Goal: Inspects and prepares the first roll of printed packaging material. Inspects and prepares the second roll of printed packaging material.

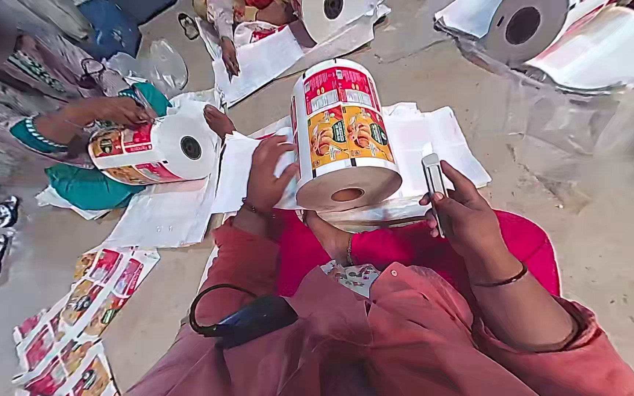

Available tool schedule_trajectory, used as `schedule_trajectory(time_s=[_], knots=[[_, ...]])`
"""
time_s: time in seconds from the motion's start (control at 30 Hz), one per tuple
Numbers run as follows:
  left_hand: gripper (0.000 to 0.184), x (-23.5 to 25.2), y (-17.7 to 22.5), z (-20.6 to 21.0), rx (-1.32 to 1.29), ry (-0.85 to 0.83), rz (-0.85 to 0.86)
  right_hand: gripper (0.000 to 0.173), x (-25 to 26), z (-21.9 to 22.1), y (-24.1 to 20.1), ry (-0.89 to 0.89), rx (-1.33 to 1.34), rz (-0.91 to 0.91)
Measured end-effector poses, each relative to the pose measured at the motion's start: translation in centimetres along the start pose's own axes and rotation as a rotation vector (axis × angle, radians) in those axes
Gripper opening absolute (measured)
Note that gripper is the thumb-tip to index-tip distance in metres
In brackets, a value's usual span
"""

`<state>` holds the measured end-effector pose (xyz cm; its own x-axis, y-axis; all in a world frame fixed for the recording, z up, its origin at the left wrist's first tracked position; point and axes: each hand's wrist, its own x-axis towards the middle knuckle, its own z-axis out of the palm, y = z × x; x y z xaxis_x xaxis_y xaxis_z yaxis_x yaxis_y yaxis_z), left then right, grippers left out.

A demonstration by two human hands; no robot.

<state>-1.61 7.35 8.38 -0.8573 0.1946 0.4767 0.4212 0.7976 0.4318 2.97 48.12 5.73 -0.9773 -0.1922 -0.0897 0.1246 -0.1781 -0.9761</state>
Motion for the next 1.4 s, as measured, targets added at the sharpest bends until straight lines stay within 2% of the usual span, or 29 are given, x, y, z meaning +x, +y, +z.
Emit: schedule_trajectory(time_s=[0.1, 0.23, 0.4, 0.73, 0.9, 1.17, 1.33, 1.4], knots=[[0.043, 3.3, 3.0, 2.7, 0.022, -0.176, 0.246, 0.058, -0.3, -0.2, 0.1, 0.012, -0.005, 0.004], [0.045, 5.7, 4.1, 4.5, 0.079, -0.3, 0.318, 0.059, -0.6, -0.7, -0.2, 0.031, 0.008, -0.009], [0.047, 7.2, 4.2, 5.3, 0.076, -0.274, 0.394, 0.058, -0.5, -0.9, -0.2, -0.011, 0.027, -0.009], [0.052, 9.1, 5.1, 6.2, 0.05, -0.342, 0.466, 0.058, -0.4, -1.1, -0.5, -0.037, 0.051, -0.025], [0.063, 9.5, 5.3, 6.2, 0.091, -0.389, 0.485, 0.058, -0.2, -1.2, -0.3, -0.054, 0.078, -0.021], [0.057, 9.6, 5.1, 6.2, 0.082, -0.333, 0.504, 0.059, -0.1, -0.9, -0.1, -0.063, 0.085, -0.039], [0.063, 10.0, 4.9, 6.5, 0.072, -0.366, 0.525, 0.059, 0.0, -0.9, 0.0, -0.057, 0.075, -0.031], [0.067, 9.8, 4.6, 6.6, 0.061, -0.314, 0.546, 0.059, 0.0, -0.9, 0.0, -0.053, 0.078, -0.03]])
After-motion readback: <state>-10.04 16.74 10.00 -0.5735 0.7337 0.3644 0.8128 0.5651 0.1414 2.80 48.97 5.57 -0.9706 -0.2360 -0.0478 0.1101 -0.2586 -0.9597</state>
